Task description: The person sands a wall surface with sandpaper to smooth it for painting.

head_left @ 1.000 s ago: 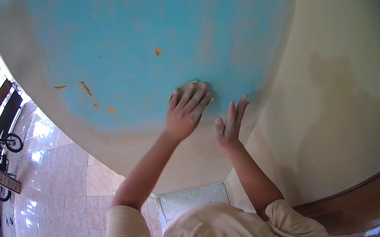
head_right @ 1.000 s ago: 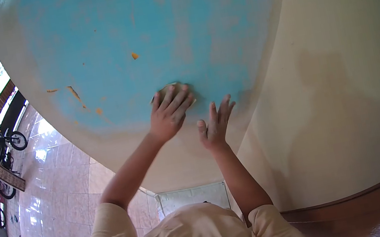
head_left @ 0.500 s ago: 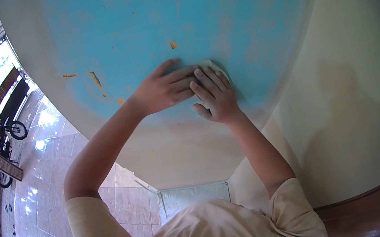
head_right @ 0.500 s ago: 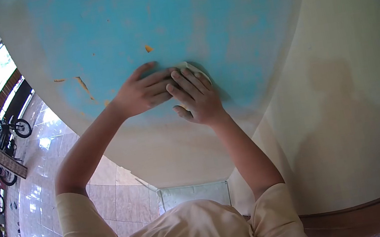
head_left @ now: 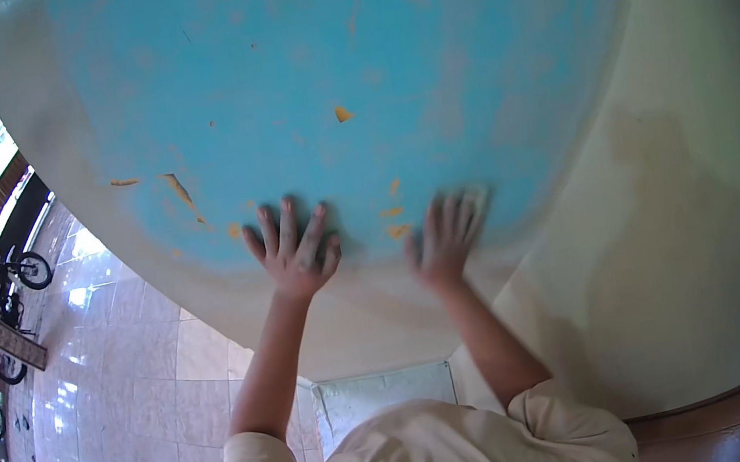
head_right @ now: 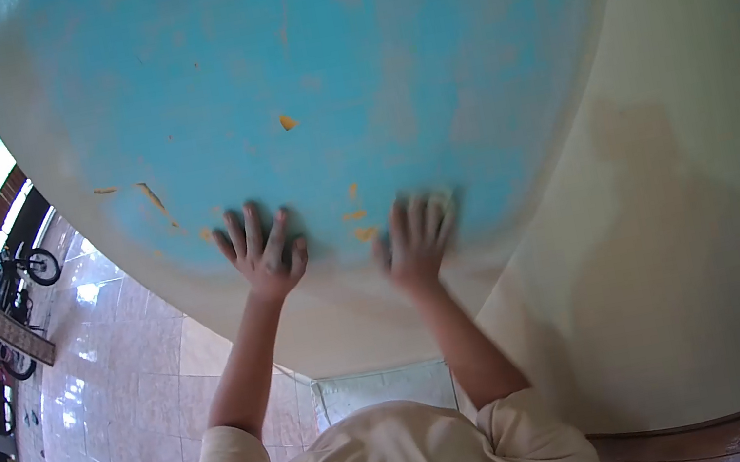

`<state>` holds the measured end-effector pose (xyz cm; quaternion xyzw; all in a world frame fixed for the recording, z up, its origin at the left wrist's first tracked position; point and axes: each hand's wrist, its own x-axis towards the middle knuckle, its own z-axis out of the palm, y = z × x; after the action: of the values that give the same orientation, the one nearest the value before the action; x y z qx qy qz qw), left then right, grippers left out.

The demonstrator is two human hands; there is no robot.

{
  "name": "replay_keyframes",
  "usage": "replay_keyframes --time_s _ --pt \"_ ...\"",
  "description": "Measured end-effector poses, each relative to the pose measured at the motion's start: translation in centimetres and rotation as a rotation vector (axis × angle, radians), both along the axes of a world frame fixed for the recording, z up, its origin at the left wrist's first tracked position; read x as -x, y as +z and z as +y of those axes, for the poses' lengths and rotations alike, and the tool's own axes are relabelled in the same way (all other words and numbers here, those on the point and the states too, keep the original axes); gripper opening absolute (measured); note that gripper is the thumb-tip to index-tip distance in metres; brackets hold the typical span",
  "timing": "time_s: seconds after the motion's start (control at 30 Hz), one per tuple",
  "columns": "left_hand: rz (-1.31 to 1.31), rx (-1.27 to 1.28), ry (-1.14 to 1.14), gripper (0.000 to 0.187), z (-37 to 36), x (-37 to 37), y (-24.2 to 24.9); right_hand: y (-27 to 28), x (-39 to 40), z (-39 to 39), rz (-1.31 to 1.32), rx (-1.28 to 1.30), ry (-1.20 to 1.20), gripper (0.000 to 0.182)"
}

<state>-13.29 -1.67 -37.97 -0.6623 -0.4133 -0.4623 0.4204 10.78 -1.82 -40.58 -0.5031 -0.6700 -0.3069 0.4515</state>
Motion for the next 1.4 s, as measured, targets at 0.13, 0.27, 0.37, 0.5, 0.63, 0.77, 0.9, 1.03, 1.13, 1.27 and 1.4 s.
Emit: replay_keyframes --time_s 0.13,0.27,0.37,0.5,0.63,0.77,0.9,1.03,1.13,1.27,1.4 --pt "-0.055 -0.076 -0.002 0.049 1.2 -0.5 -2.0 0.6 0.8 0.0 0.057 -0.04 0.051 0.062" --pt "-0.051 -0.058 0.007 0.048 0.4 -0.4 -2.2 14.6 0.0 0.9 0.117 -0.177 0.124 0.065" --pt "-0.039 -0.043 0.003 0.045 0.4 0.0 -3.0 9.2 0.0 0.6 0.058 -0.077 0.033 0.064" --pt "-0.051 -0.073 -0.011 0.044 0.4 0.1 -3.7 -11.1 0.8 -1.0 -0.021 0.169 0.045 0.056" --pt "-0.054 -0.068 -0.001 0.043 0.5 0.2 -3.7 -2.7 0.1 0.2 0.088 0.069 0.059 0.059" --pt "-0.071 -0.047 -0.008 0.043 0.5 0.2 -3.5 11.1 -4.6 1.5 0.175 -0.174 0.045 0.063" --pt "-0.145 -0.034 -0.02 0.042 0.8 0.2 -4.5 4.1 -6.5 2.1 0.153 -0.15 0.017 0.059" --pt "-0.135 -0.063 0.008 0.044 0.9 -0.1 -5.4 -17.2 -6.4 0.4 0.001 0.134 -0.028 0.057" --pt "-0.134 -0.087 0.012 0.044 0.9 -0.3 -5.3 -14.2 -7.6 -0.8 0.018 0.343 0.025 0.059" --pt "-0.185 -0.074 -0.001 0.041 1.0 -0.5 -5.5 2.8 -8.6 1.2 0.117 0.047 -0.034 0.067" --pt "-0.109 -0.082 -0.005 0.043 0.8 0.1 -5.6 11.5 -7.9 1.2 0.201 -0.08 0.079 0.062"
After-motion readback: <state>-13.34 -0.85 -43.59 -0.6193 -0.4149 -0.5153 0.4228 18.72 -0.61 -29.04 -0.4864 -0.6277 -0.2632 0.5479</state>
